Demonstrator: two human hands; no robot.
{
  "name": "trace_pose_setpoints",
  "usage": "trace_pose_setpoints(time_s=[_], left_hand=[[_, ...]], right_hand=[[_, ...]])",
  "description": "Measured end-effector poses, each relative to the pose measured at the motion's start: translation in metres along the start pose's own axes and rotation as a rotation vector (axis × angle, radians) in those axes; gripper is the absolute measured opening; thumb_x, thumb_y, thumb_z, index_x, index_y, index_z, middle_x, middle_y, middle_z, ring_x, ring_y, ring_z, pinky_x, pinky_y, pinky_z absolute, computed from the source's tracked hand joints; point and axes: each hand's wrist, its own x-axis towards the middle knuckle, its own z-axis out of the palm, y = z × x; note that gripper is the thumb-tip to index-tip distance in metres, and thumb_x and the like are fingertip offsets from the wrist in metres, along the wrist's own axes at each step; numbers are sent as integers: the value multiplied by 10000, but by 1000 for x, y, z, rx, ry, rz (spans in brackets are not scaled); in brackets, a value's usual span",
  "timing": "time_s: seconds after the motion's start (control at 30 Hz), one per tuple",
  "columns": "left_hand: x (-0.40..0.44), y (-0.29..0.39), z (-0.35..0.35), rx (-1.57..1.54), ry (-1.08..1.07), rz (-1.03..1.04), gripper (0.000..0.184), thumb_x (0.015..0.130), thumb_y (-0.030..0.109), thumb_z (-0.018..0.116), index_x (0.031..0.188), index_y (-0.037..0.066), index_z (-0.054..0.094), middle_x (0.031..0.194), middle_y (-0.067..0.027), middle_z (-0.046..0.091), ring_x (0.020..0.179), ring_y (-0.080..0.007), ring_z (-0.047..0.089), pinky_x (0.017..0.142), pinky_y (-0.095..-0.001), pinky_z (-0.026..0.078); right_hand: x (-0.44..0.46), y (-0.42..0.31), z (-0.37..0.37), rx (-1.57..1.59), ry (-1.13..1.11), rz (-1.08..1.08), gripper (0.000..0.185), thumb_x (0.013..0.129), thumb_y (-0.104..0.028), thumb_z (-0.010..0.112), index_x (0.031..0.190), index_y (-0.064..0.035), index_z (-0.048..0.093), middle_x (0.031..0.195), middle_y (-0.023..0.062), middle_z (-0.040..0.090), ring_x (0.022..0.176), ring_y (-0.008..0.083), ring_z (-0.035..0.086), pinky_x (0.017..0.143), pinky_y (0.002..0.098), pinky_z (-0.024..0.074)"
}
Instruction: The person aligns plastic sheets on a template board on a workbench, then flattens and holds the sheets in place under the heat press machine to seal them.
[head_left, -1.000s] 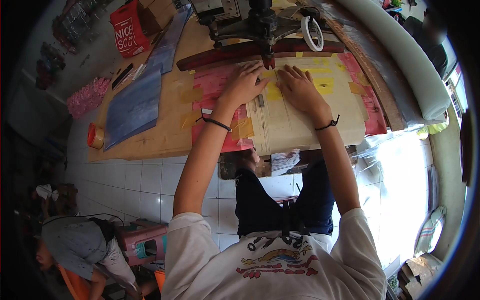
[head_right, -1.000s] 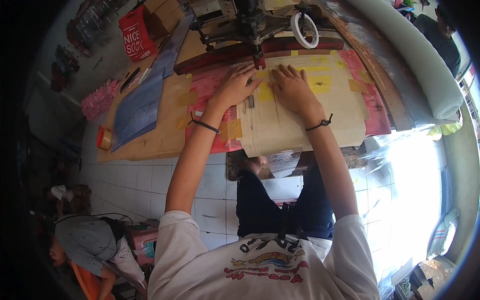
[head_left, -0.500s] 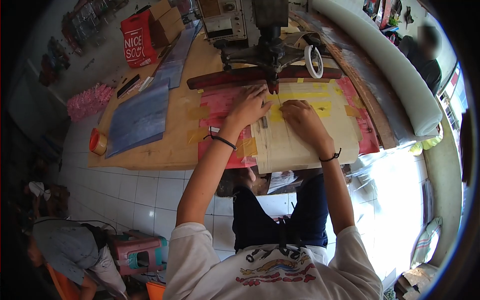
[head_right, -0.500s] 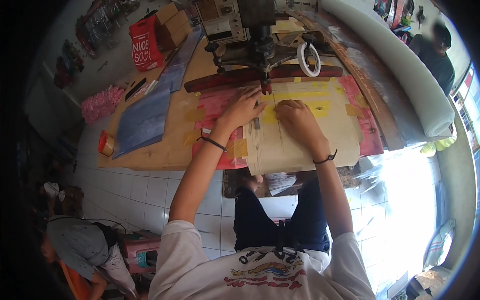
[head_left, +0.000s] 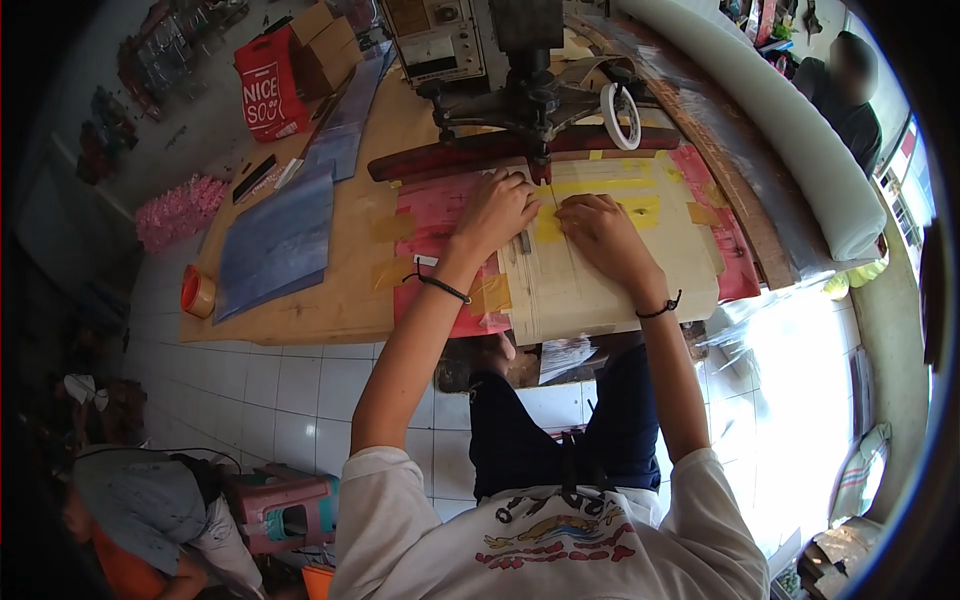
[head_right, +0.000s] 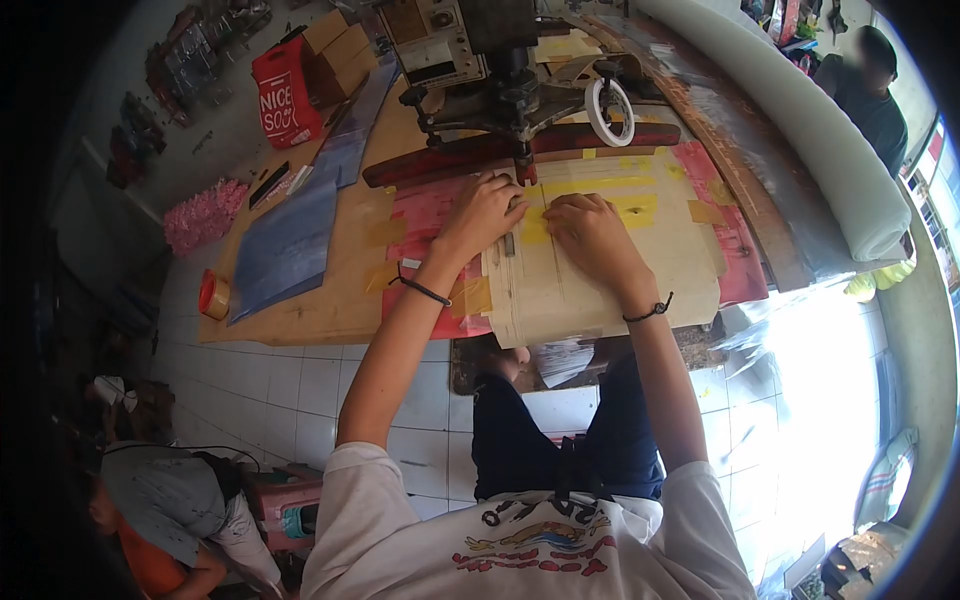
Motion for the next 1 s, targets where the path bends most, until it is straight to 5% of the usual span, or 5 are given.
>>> trace_pose_setpoints(time_s=[0.5,0.63,0.7,0.87,1.0], left_hand=[[-23,11,-51,-97,-510,-236,484,1007,202,481,1459,41,542,1619,-174,392,1432,-377,441,1218,-479,323],[-50,83,-146,-467,-289,-272,368,940,147,649,1283,13,636,1299,-153,672,1168,-362,645,1026,-443,491],[-72,113,-158,-514,107,70,212,883,66,698,1095,47,685,1065,-138,717,852,-277,684,797,-401,502],[-91,216,-166,-1124,734,181,315,781,-35,684,1045,133,717,1037,-103,736,840,-271,662,715,-399,478],[-87,246,-170,-1279,771,255,355,841,8,687,1112,238,684,1026,-92,700,829,-251,641,659,-360,463]], right_hand=[[-3,2,2,24,39,11,228,988,-189,605,1057,-25,747,1154,114,707,1121,326,610,1010,441,454],[-3,3,2,21,50,10,243,995,-197,599,1054,-13,746,1151,125,706,1116,330,610,1010,441,454],[-4,2,2,20,47,8,246,996,-198,597,1052,-10,746,1151,127,705,1111,331,611,1009,443,456],[-2,3,3,9,30,-3,250,999,-191,589,1044,-3,748,1147,131,708,1104,333,616,1007,446,462],[-1,2,2,-11,28,-50,253,1005,-178,573,1043,3,746,1139,134,718,1105,336,620,1007,437,471]])
